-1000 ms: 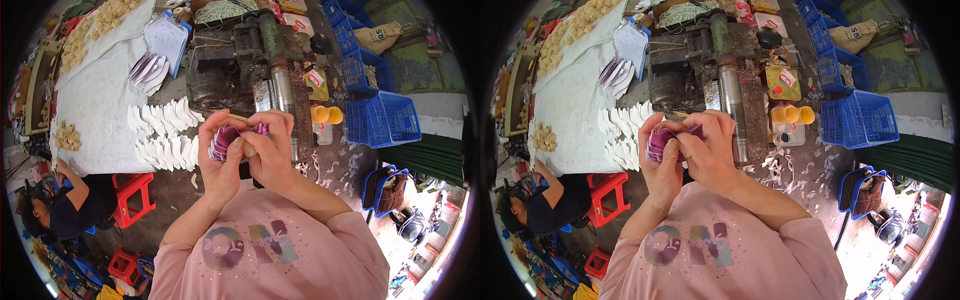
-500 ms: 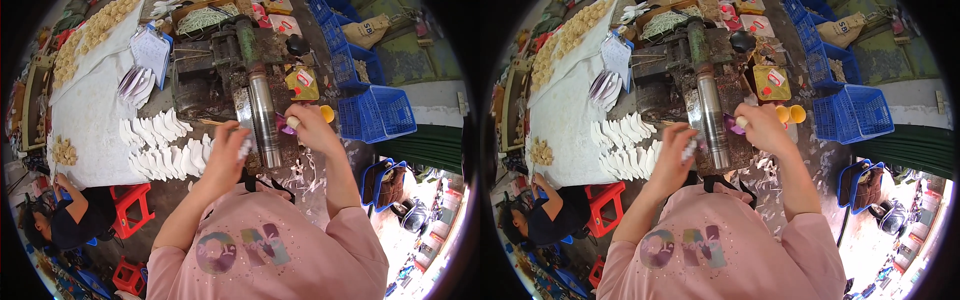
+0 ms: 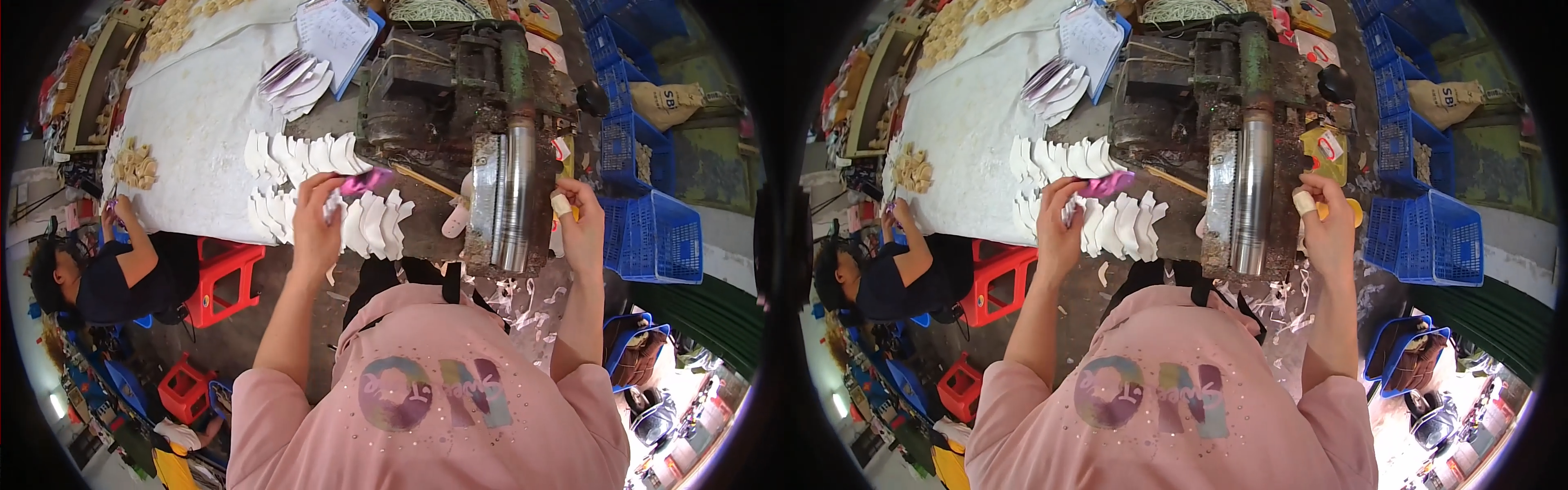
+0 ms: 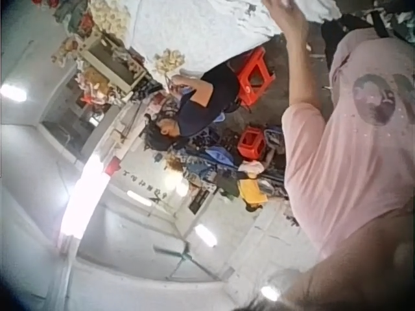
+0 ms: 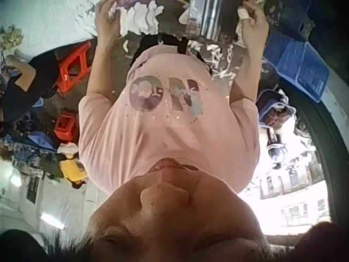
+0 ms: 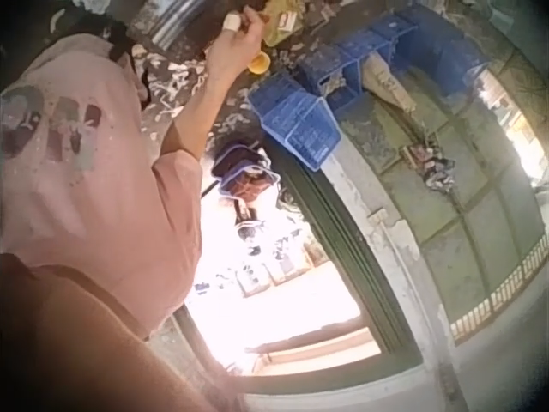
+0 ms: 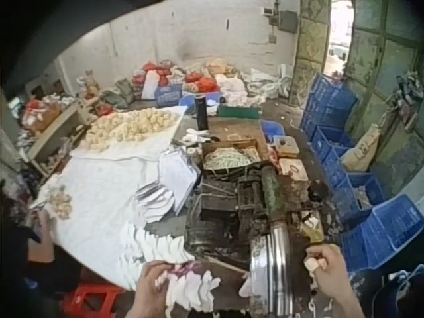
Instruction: The recorder uses a machine to smooth or grind small white shoe components, picking them up from a pile and organizing them after processing.
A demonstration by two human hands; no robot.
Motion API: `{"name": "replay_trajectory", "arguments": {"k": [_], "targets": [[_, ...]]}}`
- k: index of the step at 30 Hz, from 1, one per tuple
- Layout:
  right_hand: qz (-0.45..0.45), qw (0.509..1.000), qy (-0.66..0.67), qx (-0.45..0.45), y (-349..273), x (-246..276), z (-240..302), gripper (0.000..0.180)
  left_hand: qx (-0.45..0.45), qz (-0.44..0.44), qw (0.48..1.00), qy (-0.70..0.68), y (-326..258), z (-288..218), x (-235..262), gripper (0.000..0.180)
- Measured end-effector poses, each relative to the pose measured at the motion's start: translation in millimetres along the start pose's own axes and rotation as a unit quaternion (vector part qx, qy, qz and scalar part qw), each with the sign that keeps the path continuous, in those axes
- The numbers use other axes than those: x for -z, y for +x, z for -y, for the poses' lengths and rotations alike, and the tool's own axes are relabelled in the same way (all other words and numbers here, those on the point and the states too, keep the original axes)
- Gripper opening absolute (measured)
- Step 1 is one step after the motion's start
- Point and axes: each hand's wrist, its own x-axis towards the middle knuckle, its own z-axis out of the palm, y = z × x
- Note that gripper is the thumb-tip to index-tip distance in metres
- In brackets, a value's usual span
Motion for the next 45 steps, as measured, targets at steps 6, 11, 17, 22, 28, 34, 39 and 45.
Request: {"name": "replay_trajectory", "arguments": {"k": [6, 11, 17, 22, 28, 34, 39, 45], "targets": [[-0.003, 1.000, 0.020, -0.010, 0.8, -4.0, 6.9, 0.023, -0.124, 0.247, 0.920, 0.279, -62.4, 86.5, -17.6, 0.057], [-0.020, 0.999, 0.032, 0.004, 1.1, -4.3, 10.5, 0.022, -0.089, 0.284, 0.910, 0.289, -76.0, 91.8, -26.0, 0.045], [-0.019, 0.998, 0.054, 0.030, -14.3, -11.7, 41.6, 0.018, 0.018, 0.287, 0.957, 0.038, -21.4, 31.2, 11.7, 0.035], [0.086, 0.968, -0.009, 0.234, -27.9, -61.5, 96.4, 0.027, -0.014, 0.156, 0.931, -0.329, 2.6, -47.6, 2.8, 0.027], [-0.042, 0.961, -0.020, 0.272, -42.1, -97.6, 92.2, 0.025, 0.005, 0.167, 0.794, -0.584, -3.3, -98.2, -30.8, 0.036], [-0.092, 0.948, -0.055, 0.300, -35.7, -92.5, 90.4, 0.029, -0.026, 0.055, 0.888, -0.457, -10.6, -118.4, -48.0, 0.045], [-0.097, 0.946, -0.055, 0.304, -35.5, -90.3, 90.2, 0.026, -0.021, 0.047, 0.891, -0.452, -13.4, -120.6, -52.9, 0.046], [-0.013, 0.959, 0.148, 0.241, -29.2, -69.8, 82.5, 0.015, 0.059, 0.046, 0.897, -0.435, -3.6, -116.1, -49.0, 0.042]]}}
